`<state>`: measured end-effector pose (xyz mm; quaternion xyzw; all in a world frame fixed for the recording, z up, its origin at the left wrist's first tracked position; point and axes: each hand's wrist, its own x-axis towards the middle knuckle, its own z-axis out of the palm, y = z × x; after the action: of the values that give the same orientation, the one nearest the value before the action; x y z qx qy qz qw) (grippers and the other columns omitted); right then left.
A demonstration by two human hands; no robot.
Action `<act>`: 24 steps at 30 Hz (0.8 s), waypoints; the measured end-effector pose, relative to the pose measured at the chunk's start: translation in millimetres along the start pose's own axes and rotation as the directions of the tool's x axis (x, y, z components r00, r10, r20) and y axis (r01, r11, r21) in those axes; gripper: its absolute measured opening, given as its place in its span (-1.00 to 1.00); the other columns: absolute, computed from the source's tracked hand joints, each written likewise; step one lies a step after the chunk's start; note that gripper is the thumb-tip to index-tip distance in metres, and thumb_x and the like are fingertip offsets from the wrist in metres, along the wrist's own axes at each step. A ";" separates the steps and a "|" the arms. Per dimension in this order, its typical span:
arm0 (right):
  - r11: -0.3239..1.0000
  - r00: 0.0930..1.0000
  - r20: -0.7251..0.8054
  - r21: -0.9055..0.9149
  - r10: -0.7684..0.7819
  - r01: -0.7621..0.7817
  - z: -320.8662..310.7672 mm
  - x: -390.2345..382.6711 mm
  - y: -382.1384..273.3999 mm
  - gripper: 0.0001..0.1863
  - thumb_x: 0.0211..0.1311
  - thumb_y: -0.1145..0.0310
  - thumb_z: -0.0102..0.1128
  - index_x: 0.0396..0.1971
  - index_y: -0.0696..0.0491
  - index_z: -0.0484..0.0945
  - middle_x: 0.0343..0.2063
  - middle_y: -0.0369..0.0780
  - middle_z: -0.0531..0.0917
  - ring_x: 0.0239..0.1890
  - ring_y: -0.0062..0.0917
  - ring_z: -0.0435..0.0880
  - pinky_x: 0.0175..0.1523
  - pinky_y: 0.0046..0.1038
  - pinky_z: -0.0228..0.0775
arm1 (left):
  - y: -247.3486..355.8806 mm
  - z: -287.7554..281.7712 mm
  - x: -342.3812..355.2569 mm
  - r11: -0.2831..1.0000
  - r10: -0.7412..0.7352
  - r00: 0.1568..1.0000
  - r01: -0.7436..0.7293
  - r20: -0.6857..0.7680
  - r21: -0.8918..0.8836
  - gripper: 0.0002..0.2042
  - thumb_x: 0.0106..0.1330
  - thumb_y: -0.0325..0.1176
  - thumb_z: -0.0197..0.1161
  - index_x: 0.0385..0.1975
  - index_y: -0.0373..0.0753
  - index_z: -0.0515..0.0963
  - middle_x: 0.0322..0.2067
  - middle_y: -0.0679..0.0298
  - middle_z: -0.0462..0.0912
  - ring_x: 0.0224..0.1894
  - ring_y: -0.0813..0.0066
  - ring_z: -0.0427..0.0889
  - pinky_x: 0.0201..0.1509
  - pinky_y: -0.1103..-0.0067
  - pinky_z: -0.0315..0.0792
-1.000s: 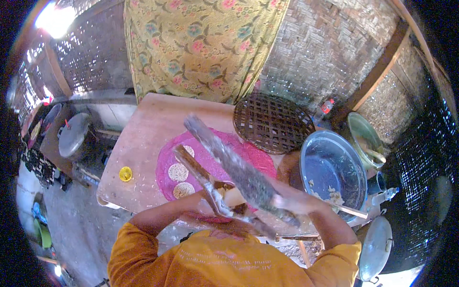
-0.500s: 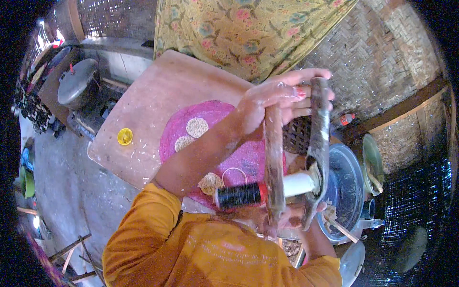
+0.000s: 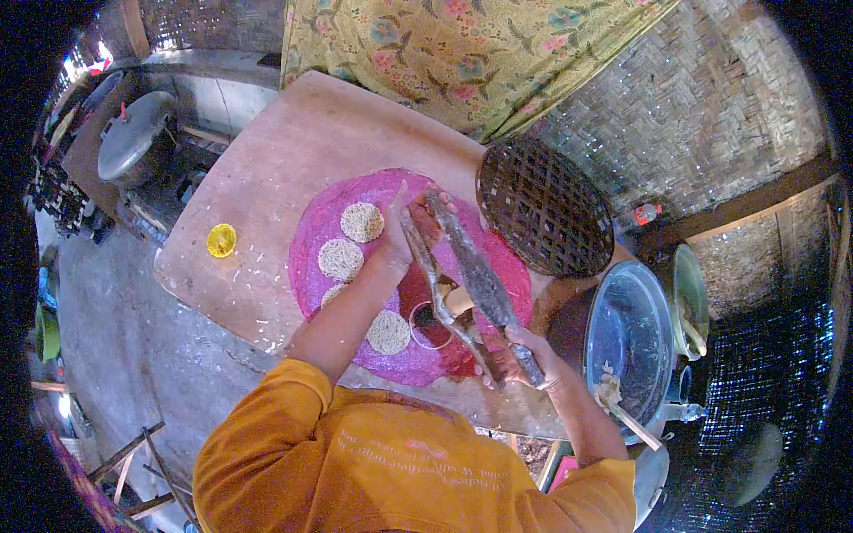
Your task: The person uses a wooden press tool to form individual discs of dough from a larger mass, then places the formed discs onto a pink cloth. The person repeatedly reloads the press with dough from a blue bowl using a small wooden paddle before pressing more discs.
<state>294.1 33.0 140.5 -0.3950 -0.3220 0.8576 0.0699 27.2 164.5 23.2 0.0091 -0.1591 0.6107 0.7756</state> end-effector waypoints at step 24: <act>0.983 0.953 -0.301 -0.180 -0.032 -0.024 8.6 -16.4 44.9 -0.32 0.11 -0.19 0.06 -0.08 0.18 0.42 -0.45 -0.04 0.63 -0.52 -0.34 0.65 -0.45 -0.37 0.49 | -23.8 -9.9 -12.7 0.987 0.024 0.975 0.013 -0.219 0.162 -0.40 0.25 0.32 -0.19 -0.29 -0.13 0.54 -0.38 0.15 0.60 -0.32 0.13 0.58 -0.39 0.42 0.51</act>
<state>305.1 -12.6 127.7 -0.5255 -0.3854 0.7538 0.0839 49.6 148.5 14.9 0.0040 -0.0217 0.6211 0.7834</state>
